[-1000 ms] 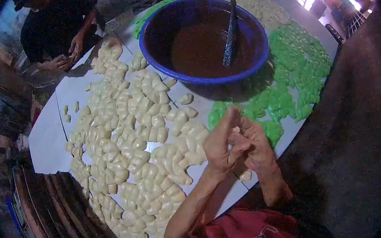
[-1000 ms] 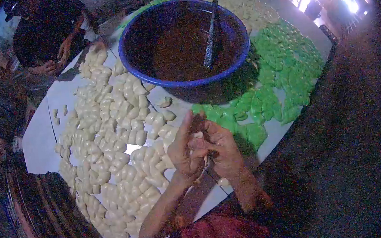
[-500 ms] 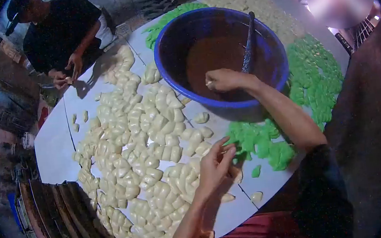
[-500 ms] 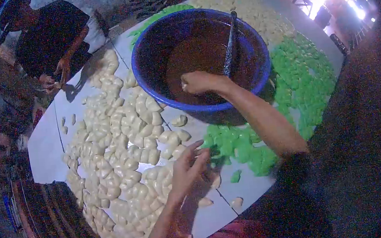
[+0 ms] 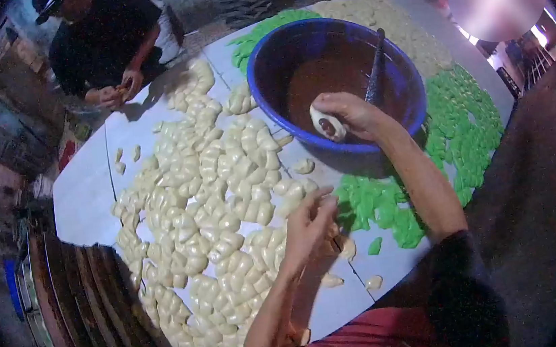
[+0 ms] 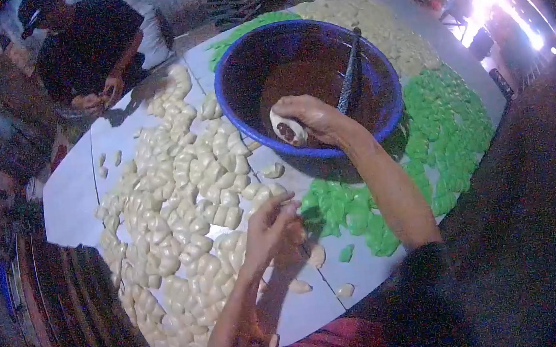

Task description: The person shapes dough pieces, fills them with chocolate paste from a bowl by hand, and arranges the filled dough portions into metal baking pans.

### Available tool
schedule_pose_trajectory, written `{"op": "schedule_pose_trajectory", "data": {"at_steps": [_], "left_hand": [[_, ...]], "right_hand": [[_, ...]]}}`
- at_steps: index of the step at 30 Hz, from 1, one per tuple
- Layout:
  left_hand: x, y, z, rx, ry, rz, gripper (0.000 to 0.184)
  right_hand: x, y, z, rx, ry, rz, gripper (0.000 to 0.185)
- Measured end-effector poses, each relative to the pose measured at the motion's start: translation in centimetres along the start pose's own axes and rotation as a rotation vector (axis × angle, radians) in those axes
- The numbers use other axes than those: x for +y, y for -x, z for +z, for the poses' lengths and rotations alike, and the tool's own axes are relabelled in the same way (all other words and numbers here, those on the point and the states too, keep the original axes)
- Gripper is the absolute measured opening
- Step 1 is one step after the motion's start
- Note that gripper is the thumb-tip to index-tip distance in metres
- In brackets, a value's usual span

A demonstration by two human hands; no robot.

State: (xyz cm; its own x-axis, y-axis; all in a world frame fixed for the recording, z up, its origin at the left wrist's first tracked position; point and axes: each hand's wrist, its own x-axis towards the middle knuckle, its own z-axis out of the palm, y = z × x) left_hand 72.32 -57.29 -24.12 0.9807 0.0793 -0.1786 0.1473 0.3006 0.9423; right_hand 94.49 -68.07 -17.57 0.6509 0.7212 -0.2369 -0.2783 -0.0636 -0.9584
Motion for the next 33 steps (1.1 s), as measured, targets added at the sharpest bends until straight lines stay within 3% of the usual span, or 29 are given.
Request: {"op": "schedule_pose_trajectory", "data": {"at_steps": [1,2,7,9,10,13,14,15,17,24,26,28,31,33], "left_hand": [[0.3,-0.3,0.0,0.012,0.035,0.047,0.043],[1.2,-0.6,0.2,0.023,0.077,-0.049,0.046],[2.7,0.8,1.0,0.133,0.672,0.030,0.049],[1.6,2.2,-0.5,0.157,0.641,0.090,0.042],[1.3,3.3,-1.3,0.246,0.598,0.069,0.039],[1.1,6.5,-3.9,0.456,0.519,0.056,0.032],[1.1,7.3,-4.6,0.483,0.462,0.055,0.036],[1.0,8.0,-5.0,0.516,0.415,0.062,0.038],[0.9,9.2,-5.6,0.576,0.319,0.073,0.042],[2.3,12.0,-6.5,0.704,0.232,0.163,0.041],[2.2,12.0,-7.7,0.662,0.200,0.202,0.039],[3.1,12.5,-9.4,0.596,0.204,0.067,0.038],[4.1,13.6,-10.9,0.528,0.210,0.006,0.034],[4.3,14.4,-11.7,0.531,0.112,-0.029,0.034]], "right_hand": [[-0.6,1.1,1.1,0.006,-0.128,-0.033,0.017],[-0.7,2.0,1.9,-0.015,-0.184,-0.046,0.015],[2.0,5.8,7.9,-0.023,-0.368,-0.145,0.014],[4.2,7.0,10.2,0.002,-0.370,-0.203,0.016],[5.5,7.6,10.3,-0.001,-0.372,-0.132,0.024],[7.4,10.0,13.3,0.018,-0.039,-0.189,0.034],[7.8,10.8,15.1,0.041,0.083,-0.186,0.046],[8.5,10.5,16.1,0.050,0.383,-0.453,0.054],[8.9,11.3,18.6,0.178,0.840,-0.678,0.052],[12.8,10.1,22.5,0.272,0.706,-0.736,0.025],[13.2,9.8,23.0,0.210,0.465,-0.484,0.026],[11.5,10.6,23.8,0.098,0.110,-0.119,0.032],[10.2,11.4,22.8,-0.171,0.251,-0.319,0.033],[10.3,11.6,22.8,-0.217,0.351,-0.386,0.041]]}}
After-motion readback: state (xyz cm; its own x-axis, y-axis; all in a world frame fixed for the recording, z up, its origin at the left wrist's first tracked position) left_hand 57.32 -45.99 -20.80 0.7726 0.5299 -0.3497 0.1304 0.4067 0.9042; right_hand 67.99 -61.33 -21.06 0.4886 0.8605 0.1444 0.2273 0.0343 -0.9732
